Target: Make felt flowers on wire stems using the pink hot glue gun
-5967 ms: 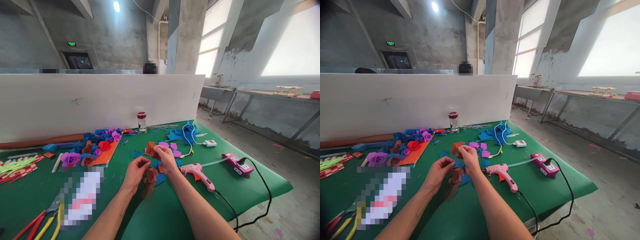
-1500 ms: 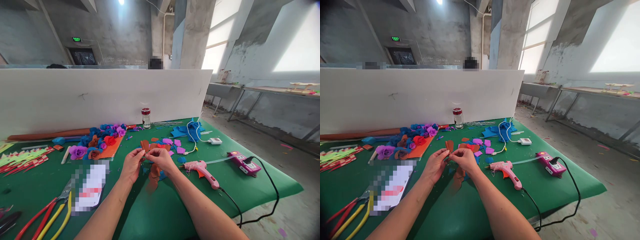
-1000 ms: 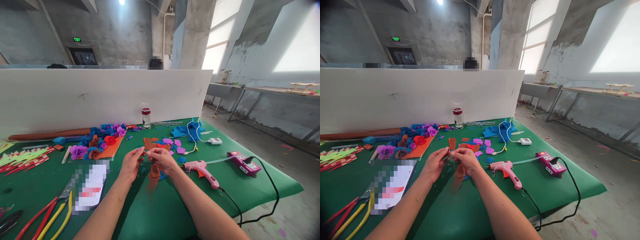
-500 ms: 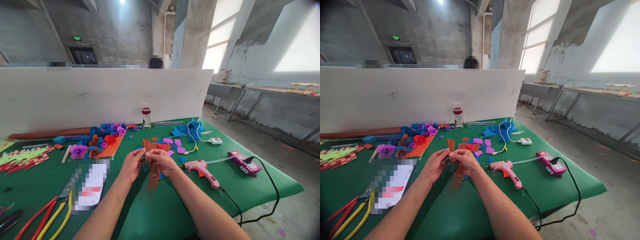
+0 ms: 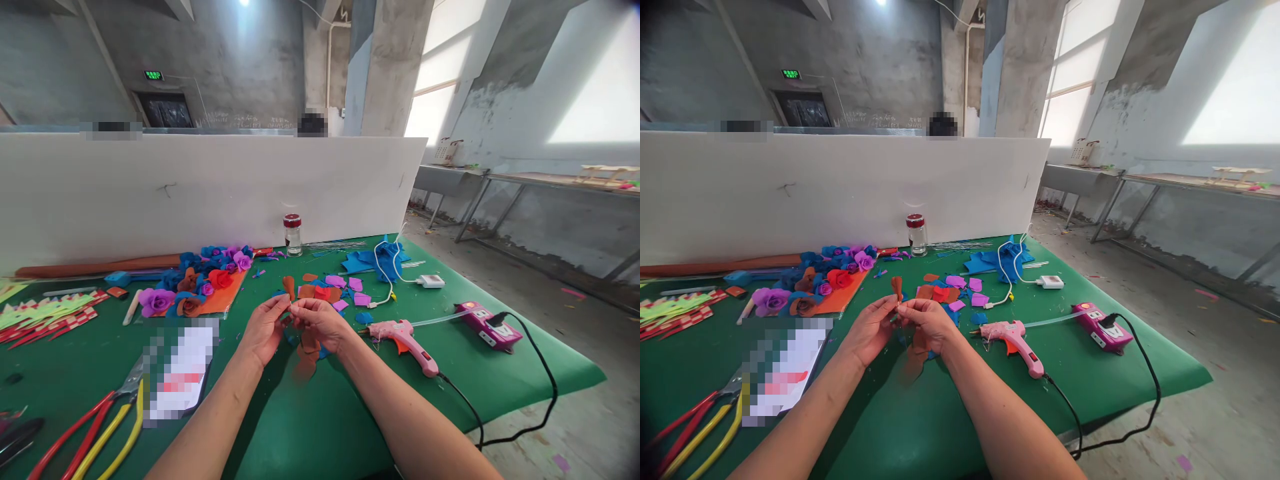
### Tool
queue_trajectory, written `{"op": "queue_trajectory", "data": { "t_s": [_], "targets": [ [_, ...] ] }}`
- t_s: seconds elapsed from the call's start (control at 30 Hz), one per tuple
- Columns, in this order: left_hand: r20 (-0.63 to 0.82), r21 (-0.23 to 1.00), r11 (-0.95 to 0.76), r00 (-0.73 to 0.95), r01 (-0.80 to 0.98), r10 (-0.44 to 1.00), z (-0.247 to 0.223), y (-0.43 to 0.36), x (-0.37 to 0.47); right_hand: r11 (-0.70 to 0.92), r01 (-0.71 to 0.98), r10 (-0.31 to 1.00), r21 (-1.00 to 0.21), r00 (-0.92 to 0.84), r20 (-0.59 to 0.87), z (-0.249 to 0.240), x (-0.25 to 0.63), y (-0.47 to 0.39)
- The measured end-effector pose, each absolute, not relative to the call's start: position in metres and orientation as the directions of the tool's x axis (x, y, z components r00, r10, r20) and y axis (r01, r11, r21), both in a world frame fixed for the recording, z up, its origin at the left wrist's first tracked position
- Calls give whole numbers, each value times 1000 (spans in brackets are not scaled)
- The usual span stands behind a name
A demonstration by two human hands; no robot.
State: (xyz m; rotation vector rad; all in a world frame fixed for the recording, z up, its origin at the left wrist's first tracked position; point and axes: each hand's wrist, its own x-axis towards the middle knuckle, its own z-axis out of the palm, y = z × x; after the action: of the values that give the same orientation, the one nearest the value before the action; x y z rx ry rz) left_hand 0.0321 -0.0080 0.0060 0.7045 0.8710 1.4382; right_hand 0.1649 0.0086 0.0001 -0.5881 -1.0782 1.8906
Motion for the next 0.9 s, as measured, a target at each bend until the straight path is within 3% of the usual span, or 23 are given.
{"op": "queue_trajectory", "data": {
  "t_s": [0.43, 0.9],
  "targets": [
    [-87, 801, 69, -2, -595, 996, 15, -15, 36, -299, -509, 798, -807, -597, 81, -14, 160, 13],
    [-68, 790, 72, 30, -609, 997, 12, -13, 34, -284, -463, 783, -839, -617, 75, -14, 161, 11]
  ]
}}
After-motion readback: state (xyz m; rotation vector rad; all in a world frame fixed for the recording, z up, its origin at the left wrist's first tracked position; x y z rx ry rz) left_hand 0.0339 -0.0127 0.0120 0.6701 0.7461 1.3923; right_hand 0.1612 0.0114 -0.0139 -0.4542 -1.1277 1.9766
